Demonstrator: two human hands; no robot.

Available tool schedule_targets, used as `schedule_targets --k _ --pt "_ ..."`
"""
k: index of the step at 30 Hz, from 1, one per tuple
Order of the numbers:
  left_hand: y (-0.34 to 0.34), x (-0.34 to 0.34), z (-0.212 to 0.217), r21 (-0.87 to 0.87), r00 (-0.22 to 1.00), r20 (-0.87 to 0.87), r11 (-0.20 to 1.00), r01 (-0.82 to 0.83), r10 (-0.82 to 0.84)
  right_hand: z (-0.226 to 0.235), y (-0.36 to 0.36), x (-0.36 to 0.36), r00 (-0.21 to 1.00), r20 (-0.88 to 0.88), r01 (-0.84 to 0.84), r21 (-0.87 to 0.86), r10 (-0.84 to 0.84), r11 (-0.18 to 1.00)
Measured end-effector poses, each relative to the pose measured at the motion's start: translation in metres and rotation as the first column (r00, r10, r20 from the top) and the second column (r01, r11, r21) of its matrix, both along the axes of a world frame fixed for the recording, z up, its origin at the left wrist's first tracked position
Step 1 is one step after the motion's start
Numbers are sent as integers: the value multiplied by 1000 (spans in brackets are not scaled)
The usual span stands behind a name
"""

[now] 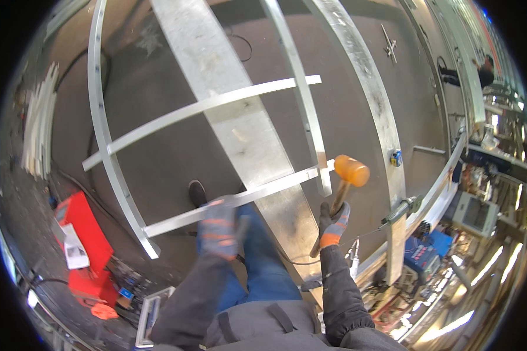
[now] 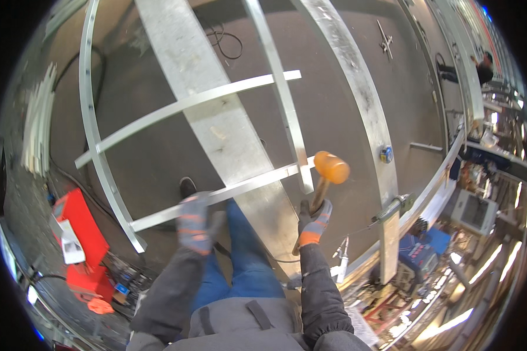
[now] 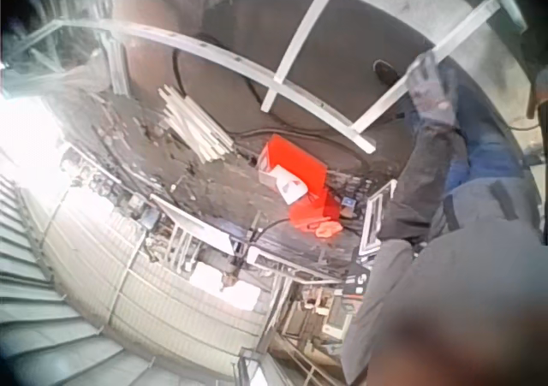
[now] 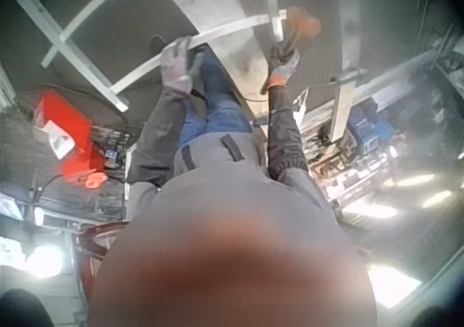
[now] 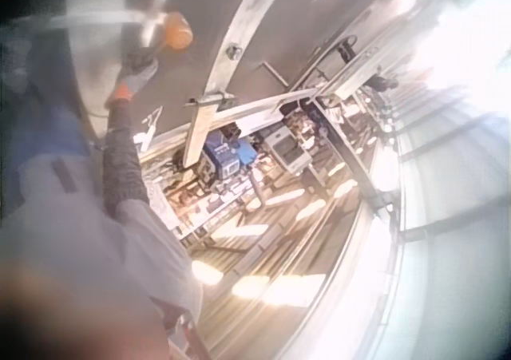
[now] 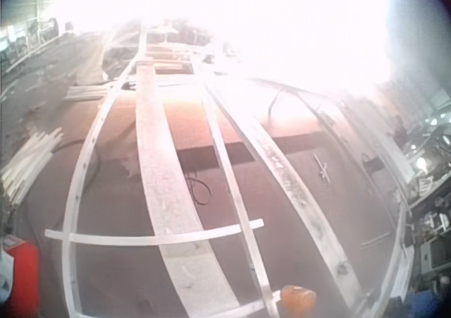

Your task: The person assembles a metal frame by inserting metal bars into slots on a larger frame, tapping them into place with a rubber mallet, and grinding the edges with an angle grinder. The person repeatedly positions bars, hammers them, and grinds the frame edges.

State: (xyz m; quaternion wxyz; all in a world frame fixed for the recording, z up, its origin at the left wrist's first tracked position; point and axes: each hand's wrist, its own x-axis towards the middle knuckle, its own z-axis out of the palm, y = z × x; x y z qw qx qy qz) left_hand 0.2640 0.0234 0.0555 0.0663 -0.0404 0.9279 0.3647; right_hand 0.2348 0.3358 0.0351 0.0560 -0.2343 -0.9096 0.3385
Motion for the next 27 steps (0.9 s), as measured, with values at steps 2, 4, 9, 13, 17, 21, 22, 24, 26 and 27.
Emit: schedule_targets --k 2,4,9,13,17,21,22,24,26,27 --pt "75 -58 -8 11 970 37 971 240 -240 -22 10 -10 982 -20 163 -390 -185 906" --pt "134 -104 -25 -174 920 21 904 390 -392 -37 13 -17 981 24 192 -315 -194 929" --pt "182 -147 -70 -258 849 265 815 518 -456 -51 26 -36 983 13 185 -146 -186 972" --pt "178 -144 -76 -181 884 138 866 466 -446 -50 33 -38 972 56 236 -184 -229 954" --pt "183 -150 -70 -228 865 203 837 497 -459 -53 29 -34 965 -55 242 -174 -255 954" --pt "204 -169 -69 -264 863 206 823 503 -462 -48 46 -47 974 60 228 -213 -220 950" --pt "211 -176 -69 -269 864 179 822 503 -470 -45 55 -54 975 72 222 -263 -210 939" --pt "226 -192 -69 -297 876 183 824 482 -447 -33 79 -72 978 92 208 -340 -188 917" --pt "236 -205 -64 -284 842 264 796 534 -471 -19 96 -89 962 87 272 -376 -259 886" --pt "235 -208 -59 -220 819 297 800 558 -490 -7 106 -90 968 90 253 -302 -236 919"
